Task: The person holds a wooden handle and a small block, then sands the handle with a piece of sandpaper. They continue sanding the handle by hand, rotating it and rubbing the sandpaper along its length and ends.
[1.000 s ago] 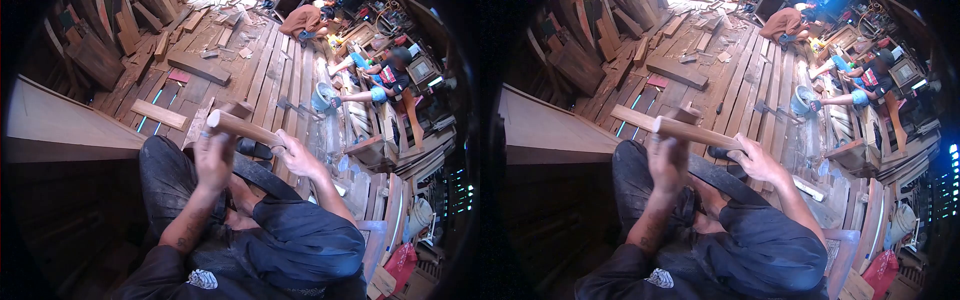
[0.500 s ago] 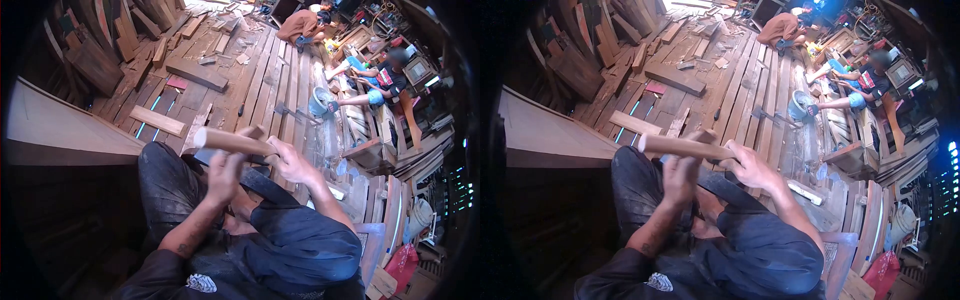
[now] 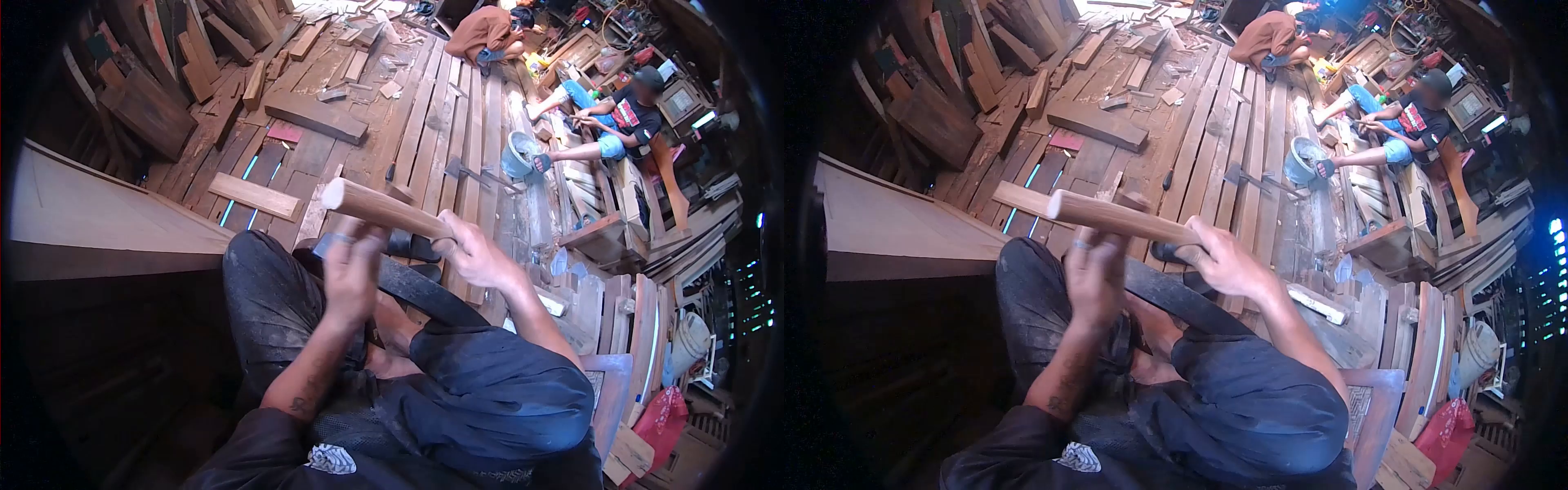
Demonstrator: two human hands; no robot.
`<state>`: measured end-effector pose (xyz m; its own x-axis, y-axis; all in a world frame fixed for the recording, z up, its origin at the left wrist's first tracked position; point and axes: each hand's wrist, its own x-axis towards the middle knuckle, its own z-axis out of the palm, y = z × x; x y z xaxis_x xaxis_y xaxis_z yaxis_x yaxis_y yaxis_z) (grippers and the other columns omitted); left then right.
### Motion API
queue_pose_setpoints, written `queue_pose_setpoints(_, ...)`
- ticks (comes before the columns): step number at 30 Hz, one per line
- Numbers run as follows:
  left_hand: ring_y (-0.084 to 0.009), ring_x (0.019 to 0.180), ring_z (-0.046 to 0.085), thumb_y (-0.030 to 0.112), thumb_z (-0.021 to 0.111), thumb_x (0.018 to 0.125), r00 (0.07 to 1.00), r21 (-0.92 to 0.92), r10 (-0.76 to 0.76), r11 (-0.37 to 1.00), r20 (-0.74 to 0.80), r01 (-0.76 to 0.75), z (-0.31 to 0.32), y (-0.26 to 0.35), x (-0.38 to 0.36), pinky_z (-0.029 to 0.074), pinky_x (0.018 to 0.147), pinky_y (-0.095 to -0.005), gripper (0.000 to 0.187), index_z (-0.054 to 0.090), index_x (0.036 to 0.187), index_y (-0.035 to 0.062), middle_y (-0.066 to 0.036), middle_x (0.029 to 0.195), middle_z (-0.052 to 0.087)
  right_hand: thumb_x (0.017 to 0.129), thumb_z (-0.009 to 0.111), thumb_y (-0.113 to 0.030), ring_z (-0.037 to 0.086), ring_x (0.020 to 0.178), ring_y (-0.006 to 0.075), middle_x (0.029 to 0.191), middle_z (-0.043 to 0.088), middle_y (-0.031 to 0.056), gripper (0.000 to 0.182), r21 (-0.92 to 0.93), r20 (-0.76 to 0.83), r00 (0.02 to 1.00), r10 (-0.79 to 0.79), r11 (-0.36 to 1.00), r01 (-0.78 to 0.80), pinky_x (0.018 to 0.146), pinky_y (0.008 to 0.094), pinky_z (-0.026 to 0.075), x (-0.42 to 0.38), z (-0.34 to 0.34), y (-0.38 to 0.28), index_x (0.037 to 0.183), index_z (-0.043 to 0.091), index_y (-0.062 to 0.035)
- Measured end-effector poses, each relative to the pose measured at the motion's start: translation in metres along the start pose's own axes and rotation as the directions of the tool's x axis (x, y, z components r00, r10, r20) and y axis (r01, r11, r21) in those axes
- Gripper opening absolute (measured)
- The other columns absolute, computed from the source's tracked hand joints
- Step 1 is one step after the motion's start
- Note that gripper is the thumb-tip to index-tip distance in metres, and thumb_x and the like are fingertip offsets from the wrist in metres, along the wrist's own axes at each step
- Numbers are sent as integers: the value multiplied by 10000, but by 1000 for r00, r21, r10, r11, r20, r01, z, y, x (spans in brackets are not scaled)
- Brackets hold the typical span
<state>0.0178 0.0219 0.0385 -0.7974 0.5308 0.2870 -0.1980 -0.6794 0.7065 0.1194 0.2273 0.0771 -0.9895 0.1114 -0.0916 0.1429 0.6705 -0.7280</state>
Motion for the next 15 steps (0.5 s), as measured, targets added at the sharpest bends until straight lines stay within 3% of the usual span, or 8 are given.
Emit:
queue_pose_setpoints(2,-304,1420,557,-3,422,1085,978,189,-210,960,10,204,-4,-28,-16,411,1227,-436,423,505,1488,-101,-240,1489,585,1099,609,-314,667,982,406,1032,668,254,388,-5,-75,987,-144,990,144,873,453,519,0,10,-4,1253,532,34)
queue_pose_setpoints(3,-301,1416,561,-1,428,1086,988,136,-157,979,8,155,-3,-25,-13,413,1223,-432,418,509,1484,-101,-235,1481,591,1107,597,-325,657,941,373,1011,657,243,423,-13,-112,971,-212,977,212,880,441,519,-1,11,-5,1290,533,51)
queue_pose_setpoints(4,-299,1411,564,1,434,1088,994,80,-106,991,5,105,-3,-22,-10,415,1220,-428,413,514,1480,-102,-229,1474,597,1111,593,-343,681,1008,399,1092,676,283,497,-72,-13,997,-80,994,79,918,447,522,-3,4,-10,1375,510,69)
queue_pose_setpoints(7,-300,1397,577,2,447,1084,997,-90,41,995,-66,-47,-4,10,4,423,1216,-425,422,505,1490,-98,-221,1456,611,1085,624,-381,666,1032,504,1037,662,307,412,1,-14,1000,-10,1000,10,858,510,501,-2,8,10,1173,506,4)
queue_pose_setpoints(9,-262,1362,596,24,472,1088,995,-122,78,989,-64,-86,2,16,7,446,1186,-394,410,537,1478,-80,-213,1443,622,1088,620,-376,667,1025,500,1032,664,301,402,-7,5,1000,-6,1000,6,858,506,502,-2,9,9,1162,505,1)
queue_pose_setpoints(12,-182,1308,604,51,530,1089,974,286,-219,939,66,191,-8,-11,-7,475,1115,-351,384,595,1451,-58,-160,1437,645,1088,602,-305,658,961,415,996,646,268,357,-29,-24,996,-91,995,90,870,474,512,-1,18,4,1210,516,19)
queue_pose_setpoints(13,-100,1094,606,80,540,1073,980,229,-198,956,37,184,-3,-19,-10,466,971,-252,434,557,1482,-65,-40,1292,636,1087,594,-271,654,931,374,979,637,252,343,-46,-41,990,-134,990,132,876,459,518,0,18,3,1237,521,29)
queue_pose_setpoints(15,-128,1141,630,79,550,1069,981,227,-190,958,35,177,-8,-4,-8,486,1009,-276,433,555,1477,-68,-76,1324,644,1086,600,-287,635,908,366,966,625,239,345,-22,32,998,-62,998,63,870,459,517,2,7,-5,1209,512,23)
